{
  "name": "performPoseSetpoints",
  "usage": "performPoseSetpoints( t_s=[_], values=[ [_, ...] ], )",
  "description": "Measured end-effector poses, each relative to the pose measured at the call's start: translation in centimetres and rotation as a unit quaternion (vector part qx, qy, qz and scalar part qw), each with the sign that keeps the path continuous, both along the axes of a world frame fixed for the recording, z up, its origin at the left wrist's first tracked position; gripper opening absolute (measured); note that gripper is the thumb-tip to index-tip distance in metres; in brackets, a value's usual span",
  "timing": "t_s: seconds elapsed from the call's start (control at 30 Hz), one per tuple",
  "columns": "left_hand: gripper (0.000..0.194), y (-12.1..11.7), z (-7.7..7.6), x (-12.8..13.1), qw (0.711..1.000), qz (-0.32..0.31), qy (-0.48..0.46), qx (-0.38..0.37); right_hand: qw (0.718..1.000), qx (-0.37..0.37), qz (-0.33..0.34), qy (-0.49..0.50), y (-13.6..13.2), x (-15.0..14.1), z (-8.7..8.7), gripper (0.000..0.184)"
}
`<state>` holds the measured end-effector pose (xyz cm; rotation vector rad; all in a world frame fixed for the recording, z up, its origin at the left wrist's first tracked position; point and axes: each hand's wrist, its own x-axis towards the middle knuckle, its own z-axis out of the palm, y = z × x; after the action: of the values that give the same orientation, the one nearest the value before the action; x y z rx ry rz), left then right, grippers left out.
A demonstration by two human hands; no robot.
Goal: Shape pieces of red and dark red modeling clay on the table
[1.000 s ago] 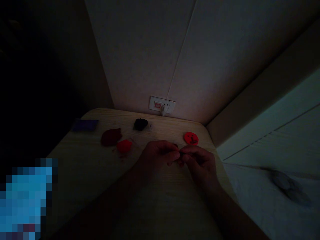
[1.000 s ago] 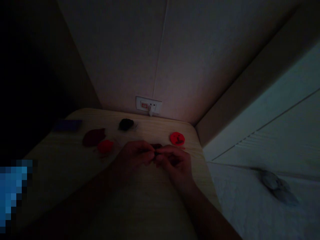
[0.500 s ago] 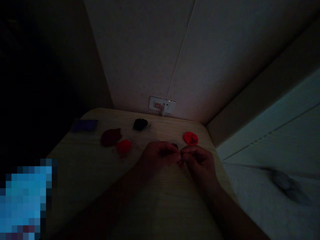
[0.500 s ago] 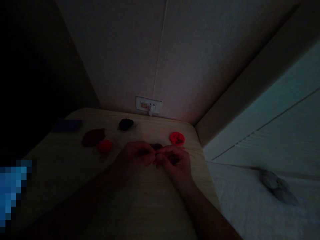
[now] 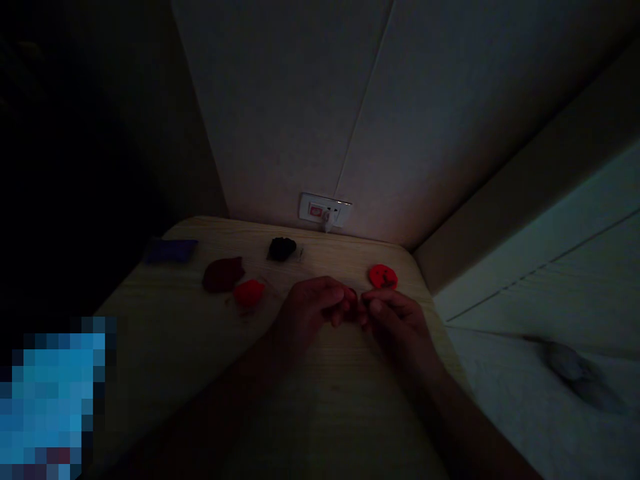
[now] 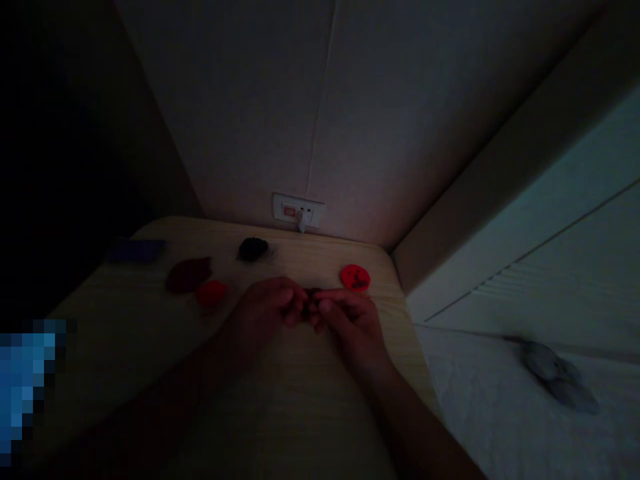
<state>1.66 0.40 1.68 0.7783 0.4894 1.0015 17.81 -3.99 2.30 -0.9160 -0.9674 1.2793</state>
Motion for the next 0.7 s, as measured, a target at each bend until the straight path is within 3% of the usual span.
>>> performPoseSetpoints(
  t_s=[0.23,0.7],
  values=[
    [0.027,-0.04,0.31,-0.27,1.0,0.008,-0.02,-0.012,0.997,-0.044,0.045,0.055,-0.1,-0.29,0.74,0.017],
    [0.029,-0.08,0.28,-0.22,1.0,0.001,-0.022,-0.021,0.995,-0.06,0.041,0.075,0.08,0.07,0.44,0.017]
  ],
)
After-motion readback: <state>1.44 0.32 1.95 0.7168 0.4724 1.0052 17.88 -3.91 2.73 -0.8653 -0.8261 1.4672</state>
